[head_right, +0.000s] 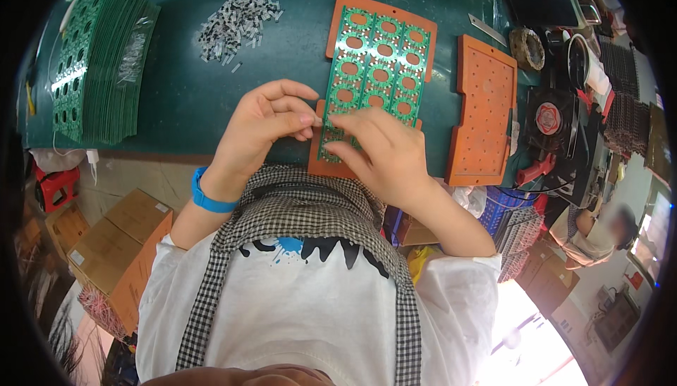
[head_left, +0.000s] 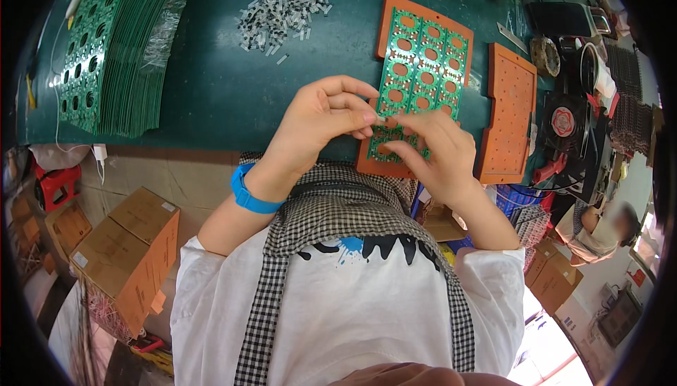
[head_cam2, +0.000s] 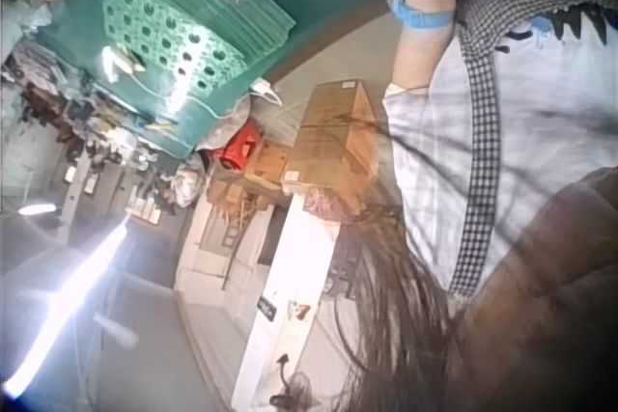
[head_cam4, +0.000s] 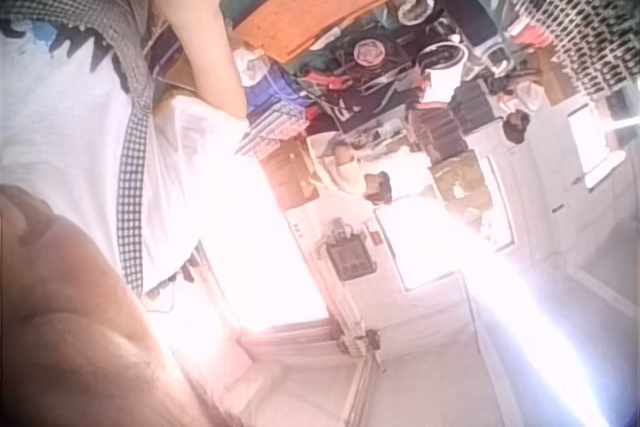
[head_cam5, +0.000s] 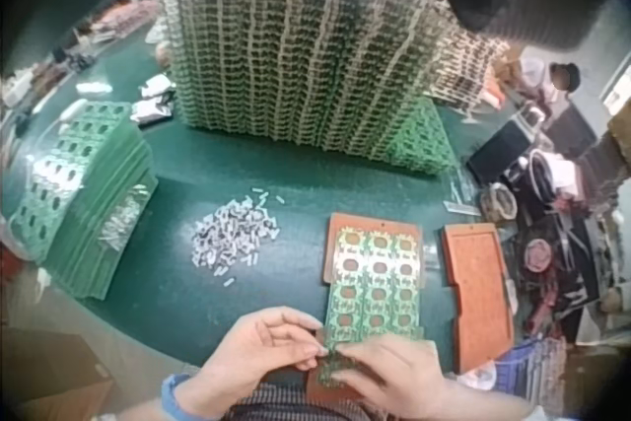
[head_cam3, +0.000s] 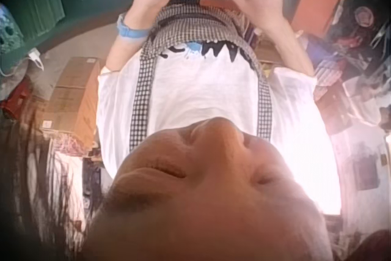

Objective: The person inserts small electronic components into a circuit board template on a workbench by hand.

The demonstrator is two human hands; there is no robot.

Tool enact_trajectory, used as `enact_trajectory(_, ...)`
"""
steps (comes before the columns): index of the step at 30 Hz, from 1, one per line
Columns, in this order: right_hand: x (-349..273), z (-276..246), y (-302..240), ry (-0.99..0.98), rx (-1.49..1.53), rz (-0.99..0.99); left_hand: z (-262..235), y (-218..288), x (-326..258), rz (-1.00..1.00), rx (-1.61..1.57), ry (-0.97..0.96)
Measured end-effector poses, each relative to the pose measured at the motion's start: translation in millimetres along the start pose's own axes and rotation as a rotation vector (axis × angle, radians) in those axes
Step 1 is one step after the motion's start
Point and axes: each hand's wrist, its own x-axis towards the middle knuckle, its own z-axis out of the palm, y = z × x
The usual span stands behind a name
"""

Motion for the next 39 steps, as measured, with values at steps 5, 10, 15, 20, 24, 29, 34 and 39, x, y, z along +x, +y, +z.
enact_trajectory(5,-1,5,10,0.127,0.226,-0.033,14,-8,-3,-0.012,-0.002,-0.095)
enact_trajectory(10,-16,-16,24,0.015,0.275,0.262,-1,-3,2,0.181,0.027,0.038)
enact_trajectory(15,-30,-15,31,-0.104,0.164,0.173,-12,-1,6,0.277,0.056,0.192)
enact_trajectory(20,-28,-13,29,-0.096,0.113,0.153,-10,2,5,0.269,0.082,0.184)
enact_trajectory(24,-29,-12,30,-0.085,0.077,0.132,-15,2,3,0.187,0.124,0.159)
enact_trajectory(29,-39,-4,35,-0.019,-0.047,0.043,-1,7,-1,0.214,0.134,0.194)
enact_trajectory(34,-45,-3,39,0.026,-0.195,-0.195,1,-3,0,0.163,0.028,0.042)
enact_trajectory(39,-24,1,25,0.226,-0.102,-0.279,19,-3,-3,0.0,-0.111,-0.006)
